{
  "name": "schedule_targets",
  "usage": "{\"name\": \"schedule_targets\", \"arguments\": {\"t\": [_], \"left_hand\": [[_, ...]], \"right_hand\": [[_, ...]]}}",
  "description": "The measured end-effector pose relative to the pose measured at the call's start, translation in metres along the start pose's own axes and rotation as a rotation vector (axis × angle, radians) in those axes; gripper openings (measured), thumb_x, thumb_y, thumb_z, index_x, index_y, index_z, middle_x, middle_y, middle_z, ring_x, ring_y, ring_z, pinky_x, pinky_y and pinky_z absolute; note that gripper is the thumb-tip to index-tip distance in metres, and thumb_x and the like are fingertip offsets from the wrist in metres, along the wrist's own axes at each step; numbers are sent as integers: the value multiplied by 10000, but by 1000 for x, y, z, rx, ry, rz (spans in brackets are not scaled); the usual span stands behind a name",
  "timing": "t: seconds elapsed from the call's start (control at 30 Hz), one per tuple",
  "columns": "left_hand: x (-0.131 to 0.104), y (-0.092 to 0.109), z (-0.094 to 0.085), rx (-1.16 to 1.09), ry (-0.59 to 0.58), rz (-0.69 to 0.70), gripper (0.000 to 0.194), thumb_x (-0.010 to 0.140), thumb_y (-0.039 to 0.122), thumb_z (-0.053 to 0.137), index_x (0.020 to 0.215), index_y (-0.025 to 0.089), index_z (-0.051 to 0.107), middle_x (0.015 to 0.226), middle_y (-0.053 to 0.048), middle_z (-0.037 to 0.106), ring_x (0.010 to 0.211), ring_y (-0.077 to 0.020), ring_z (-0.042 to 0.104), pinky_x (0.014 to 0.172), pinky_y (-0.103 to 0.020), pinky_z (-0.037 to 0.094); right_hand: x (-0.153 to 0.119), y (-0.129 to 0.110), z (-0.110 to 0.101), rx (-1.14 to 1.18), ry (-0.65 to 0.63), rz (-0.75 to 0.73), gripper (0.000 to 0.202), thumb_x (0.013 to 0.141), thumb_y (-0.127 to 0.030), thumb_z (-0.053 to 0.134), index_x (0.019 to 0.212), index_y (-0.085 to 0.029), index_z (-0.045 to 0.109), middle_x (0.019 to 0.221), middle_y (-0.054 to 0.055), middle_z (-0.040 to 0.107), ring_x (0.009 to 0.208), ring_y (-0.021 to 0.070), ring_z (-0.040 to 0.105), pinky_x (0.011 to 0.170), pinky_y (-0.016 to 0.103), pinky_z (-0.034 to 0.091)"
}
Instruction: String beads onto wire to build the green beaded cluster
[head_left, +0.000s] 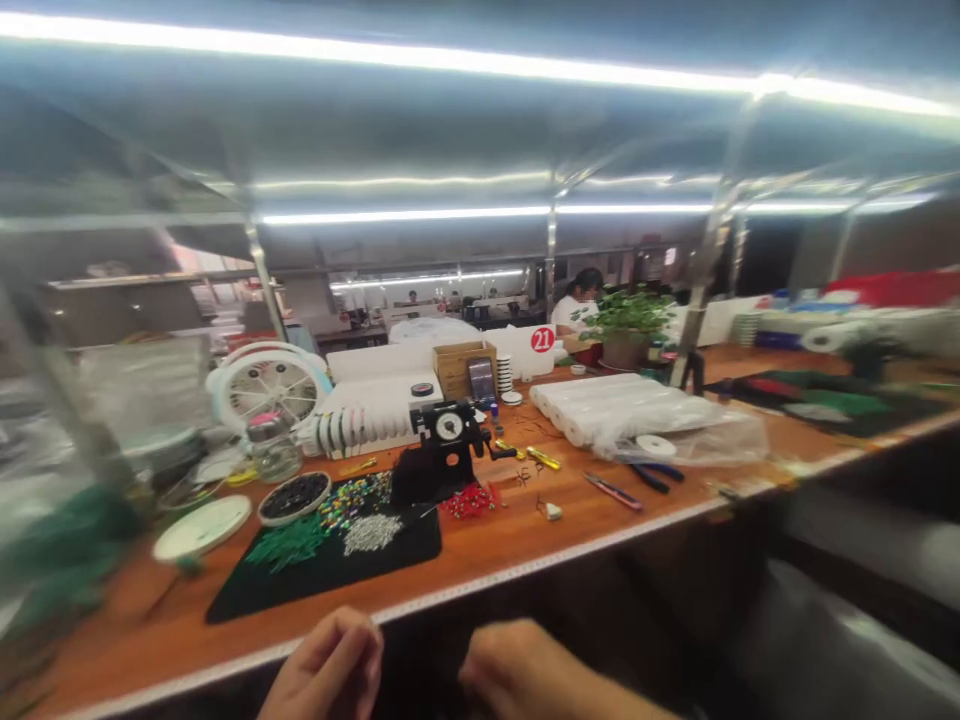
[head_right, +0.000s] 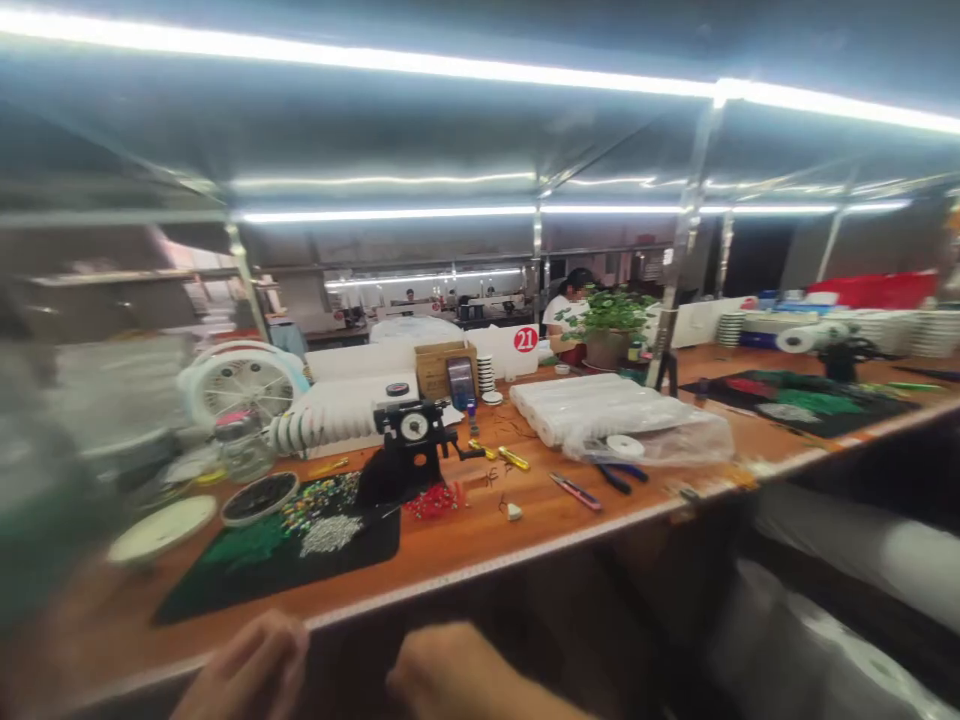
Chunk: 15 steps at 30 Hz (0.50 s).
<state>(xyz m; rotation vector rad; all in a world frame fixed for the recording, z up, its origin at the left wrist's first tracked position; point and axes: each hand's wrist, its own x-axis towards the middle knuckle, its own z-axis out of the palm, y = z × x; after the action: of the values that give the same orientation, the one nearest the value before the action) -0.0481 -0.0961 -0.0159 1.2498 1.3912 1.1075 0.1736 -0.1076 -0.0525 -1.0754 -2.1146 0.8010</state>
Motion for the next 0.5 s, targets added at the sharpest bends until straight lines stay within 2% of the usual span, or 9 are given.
{"name": "schedule_targets", "arguments": {"t": [0.07, 0.13, 0.2, 0.3, 0.37, 0.43, 0.47, 0.5], "left_hand": [[2, -1, -4, 19, -18, -29, 397, 578, 607, 650, 604, 216, 589, 509, -14, 545, 447, -154, 456, 401, -259, 355], [3, -5, -4, 67, -93, -58, 402, 578, 575, 666, 601, 184, 579, 521, -14, 562, 440, -131, 461, 398, -228, 318], [4, -12, 0, 93, -164, -106, 435, 574, 591, 650, 580, 172, 534, 510, -9, 560, 409, -119, 460, 379, -213, 270], [4, -25, 11, 96, -178, -176, 413, 616, 578, 608, 615, 178, 503, 477, 9, 544, 363, -107, 426, 355, -201, 212], [2, -31, 18, 113, -179, -196, 371, 650, 541, 591, 643, 179, 511, 455, 20, 533, 347, -102, 401, 350, -199, 195], [-1, -32, 26, 162, -220, -186, 357, 653, 520, 601, 622, 173, 523, 422, 23, 514, 349, -105, 392, 358, -206, 214], [-2, -30, 30, 189, -253, -162, 355, 651, 509, 614, 601, 166, 536, 424, 19, 515, 371, -110, 407, 374, -210, 242], [-4, -28, 33, 208, -296, -134, 354, 651, 496, 627, 581, 158, 550, 441, 11, 527, 407, -117, 431, 397, -214, 275]], "right_hand": [[12, 9, -14, -84, 160, 70, 157, 886, -251, 414, 844, -191, 552, 750, 13, 605, 668, 128, 540, 600, 217, 380], [26, 23, -31, -230, 259, 101, 174, 883, -220, 394, 786, -178, 532, 725, 29, 571, 653, 143, 518, 609, 245, 371], [38, 40, -47, -356, 262, 59, 158, 852, -185, 435, 729, -177, 533, 756, 38, 554, 700, 155, 511, 650, 262, 380], [43, 57, -58, -501, 271, 46, 149, 803, -164, 518, 663, -171, 567, 815, 61, 560, 799, 195, 503, 712, 310, 393], [38, 53, -53, -559, 339, 57, 141, 788, -167, 547, 657, -166, 598, 858, 94, 571, 866, 237, 495, 769, 369, 394], [29, 36, -39, -510, 397, 5, 81, 786, -196, 564, 773, -165, 637, 957, 124, 569, 962, 269, 478, 848, 412, 380], [24, 25, -29, -427, 383, -53, 131, 780, -227, 582, 885, -169, 637, 1018, 128, 560, 1003, 268, 471, 876, 404, 379], [20, 14, -19, -322, 310, -100, 254, 765, -264, 609, 1004, -180, 611, 1083, 125, 545, 1027, 260, 476, 885, 382, 390]]}}
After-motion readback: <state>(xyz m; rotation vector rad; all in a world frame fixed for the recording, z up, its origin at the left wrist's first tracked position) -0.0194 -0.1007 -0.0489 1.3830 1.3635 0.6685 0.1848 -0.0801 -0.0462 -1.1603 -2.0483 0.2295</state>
